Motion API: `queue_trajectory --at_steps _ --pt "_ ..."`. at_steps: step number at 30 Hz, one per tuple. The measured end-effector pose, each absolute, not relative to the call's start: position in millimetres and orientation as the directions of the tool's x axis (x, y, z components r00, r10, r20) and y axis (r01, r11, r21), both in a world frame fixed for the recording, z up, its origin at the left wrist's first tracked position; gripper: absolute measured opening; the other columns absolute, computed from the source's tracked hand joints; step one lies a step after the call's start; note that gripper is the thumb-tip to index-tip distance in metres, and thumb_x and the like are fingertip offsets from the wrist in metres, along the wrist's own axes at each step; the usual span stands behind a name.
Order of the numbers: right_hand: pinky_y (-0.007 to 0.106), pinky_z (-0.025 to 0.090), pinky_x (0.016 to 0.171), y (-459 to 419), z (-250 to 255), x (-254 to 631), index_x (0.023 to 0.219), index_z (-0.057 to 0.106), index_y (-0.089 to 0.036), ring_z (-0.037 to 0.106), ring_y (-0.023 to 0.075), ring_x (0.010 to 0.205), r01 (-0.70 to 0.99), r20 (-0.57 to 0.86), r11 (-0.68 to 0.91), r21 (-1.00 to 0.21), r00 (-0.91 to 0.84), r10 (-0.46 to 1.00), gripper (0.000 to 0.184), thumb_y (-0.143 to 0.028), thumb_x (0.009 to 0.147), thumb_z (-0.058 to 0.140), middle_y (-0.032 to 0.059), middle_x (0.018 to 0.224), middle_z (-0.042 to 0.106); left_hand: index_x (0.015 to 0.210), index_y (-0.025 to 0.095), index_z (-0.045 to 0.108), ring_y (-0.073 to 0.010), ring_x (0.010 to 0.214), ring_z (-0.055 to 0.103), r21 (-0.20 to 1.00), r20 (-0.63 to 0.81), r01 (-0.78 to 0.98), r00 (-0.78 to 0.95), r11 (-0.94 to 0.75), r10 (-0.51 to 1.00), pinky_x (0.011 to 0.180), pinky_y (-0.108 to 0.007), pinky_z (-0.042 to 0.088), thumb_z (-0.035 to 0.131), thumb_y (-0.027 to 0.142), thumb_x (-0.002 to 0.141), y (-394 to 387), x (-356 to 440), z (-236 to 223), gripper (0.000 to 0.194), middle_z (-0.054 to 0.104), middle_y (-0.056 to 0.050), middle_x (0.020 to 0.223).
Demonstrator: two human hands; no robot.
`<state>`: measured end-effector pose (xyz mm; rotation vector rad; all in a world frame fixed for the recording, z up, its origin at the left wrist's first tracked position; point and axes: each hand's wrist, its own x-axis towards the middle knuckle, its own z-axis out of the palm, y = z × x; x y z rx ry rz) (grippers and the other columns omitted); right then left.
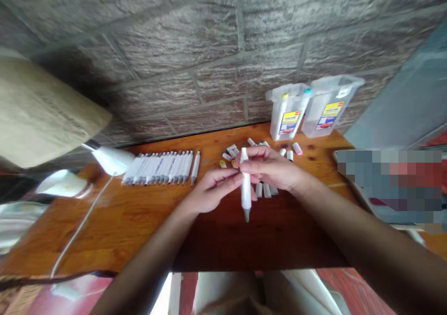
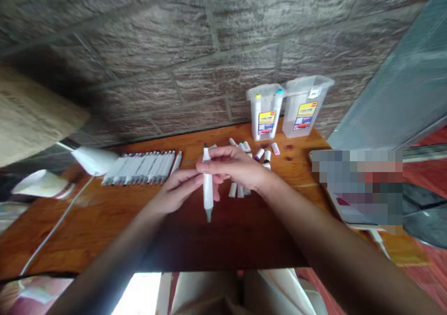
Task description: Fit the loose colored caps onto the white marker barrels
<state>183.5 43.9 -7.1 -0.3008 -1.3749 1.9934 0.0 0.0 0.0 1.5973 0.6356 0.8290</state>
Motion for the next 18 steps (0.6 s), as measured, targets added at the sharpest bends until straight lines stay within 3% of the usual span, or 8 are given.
queue_trajectory --at_steps 9,18 --pt "0.018 0.045 0.039 43.6 -7.8 181.8 0.081 0.071 -0.014 0.039 0.0057 0.044 -0.41 0.175 -0.206 -0.889 -0.718 0.673 0.025 -0.036 0.078 0.084 -0.0076 0.051 0.046 0.11 0.014 0.08 -0.0238 0.085 0.078 0.988 0.147 -0.057 0.59 -0.141 0.794 0.09 -0.035 0.059 0.06 0.041 0.098 -1.1 -0.2 4.4 0.036 0.081 -0.01 0.088" --pt "0.023 0.056 0.047 42.0 -6.4 186.0 0.088 0.075 -0.016 0.064 0.0122 0.05 -0.44 0.245 -0.18 -0.88 -0.744 0.621 0.021 -0.025 0.075 0.087 -0.003 0.063 0.066 0.098 0.012 0.081 -0.0217 0.075 0.077 0.989 0.144 -0.066 0.589 -0.131 0.795 0.076 -0.03 0.061 0.069 0.041 0.092 -2.7 -0.2 6.4 0.032 0.081 -0.011 0.083"
